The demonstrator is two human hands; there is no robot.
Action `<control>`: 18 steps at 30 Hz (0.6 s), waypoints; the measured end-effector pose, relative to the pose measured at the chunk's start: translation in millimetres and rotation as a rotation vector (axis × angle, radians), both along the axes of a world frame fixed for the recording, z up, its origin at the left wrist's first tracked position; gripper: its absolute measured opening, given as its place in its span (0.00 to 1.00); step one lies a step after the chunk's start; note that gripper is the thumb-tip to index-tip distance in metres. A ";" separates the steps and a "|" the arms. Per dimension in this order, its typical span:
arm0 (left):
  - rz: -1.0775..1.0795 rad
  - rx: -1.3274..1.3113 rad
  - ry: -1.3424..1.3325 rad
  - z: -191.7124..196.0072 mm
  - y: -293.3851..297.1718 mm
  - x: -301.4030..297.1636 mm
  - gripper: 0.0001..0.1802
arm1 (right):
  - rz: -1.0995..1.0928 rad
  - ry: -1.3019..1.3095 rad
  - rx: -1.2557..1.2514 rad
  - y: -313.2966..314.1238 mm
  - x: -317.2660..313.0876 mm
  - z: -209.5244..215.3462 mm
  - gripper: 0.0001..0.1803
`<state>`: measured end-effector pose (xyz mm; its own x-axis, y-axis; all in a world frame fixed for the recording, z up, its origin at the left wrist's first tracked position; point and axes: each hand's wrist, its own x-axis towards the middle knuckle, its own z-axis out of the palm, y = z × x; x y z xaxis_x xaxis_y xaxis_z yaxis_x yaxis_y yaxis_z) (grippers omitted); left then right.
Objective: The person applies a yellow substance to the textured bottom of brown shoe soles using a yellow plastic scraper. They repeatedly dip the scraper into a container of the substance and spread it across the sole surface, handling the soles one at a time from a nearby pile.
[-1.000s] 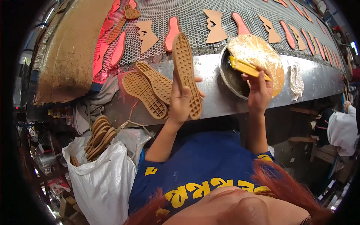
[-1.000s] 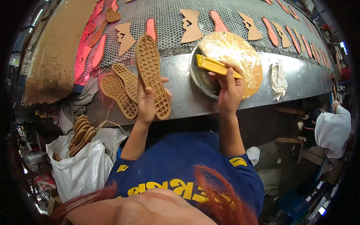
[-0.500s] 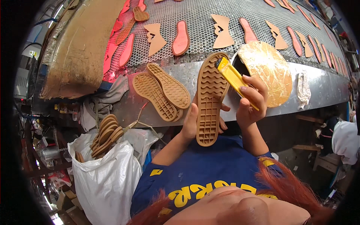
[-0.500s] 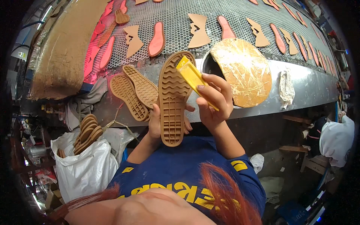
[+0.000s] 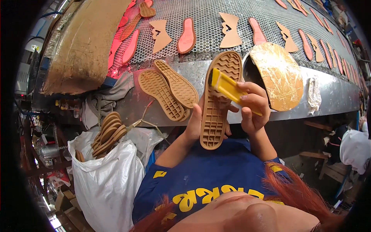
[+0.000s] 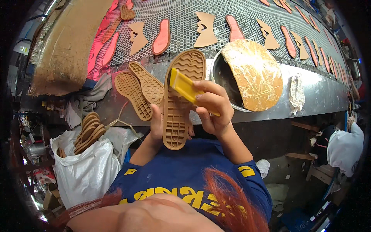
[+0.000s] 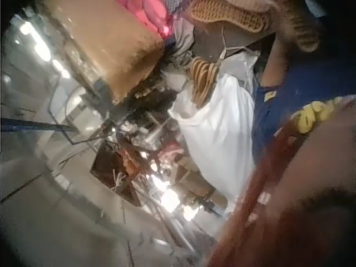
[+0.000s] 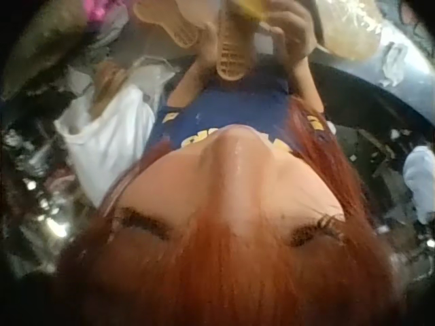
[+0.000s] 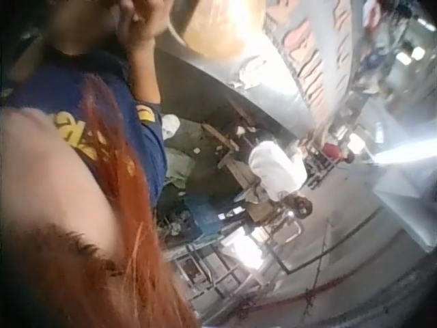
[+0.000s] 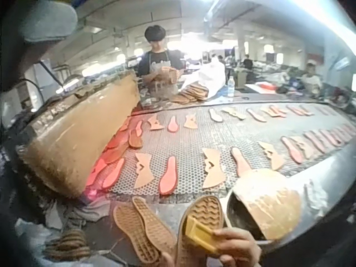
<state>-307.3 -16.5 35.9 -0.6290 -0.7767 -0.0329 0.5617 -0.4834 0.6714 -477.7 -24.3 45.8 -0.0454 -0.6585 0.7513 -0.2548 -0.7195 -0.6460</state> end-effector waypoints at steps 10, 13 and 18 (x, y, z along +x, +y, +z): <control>0.181 0.164 0.036 3.8 -19.1 -2.1 0.47 | 0.314 -0.081 0.163 29.1 11.6 1.8 0.10; 0.201 0.123 0.194 -6.9 -27.4 -2.8 0.49 | 0.354 -0.048 0.182 33.8 10.6 4.2 0.10; 0.270 0.161 0.069 -7.0 -36.1 -0.2 0.47 | 0.466 -0.132 0.233 34.9 5.6 5.8 0.09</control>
<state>-307.5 -52.6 28.9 -0.4058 -0.9042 -0.1335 0.7257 -0.4075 0.5544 -472.0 10.6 51.6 0.2077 -0.7801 0.5902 0.1519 -0.5703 -0.8073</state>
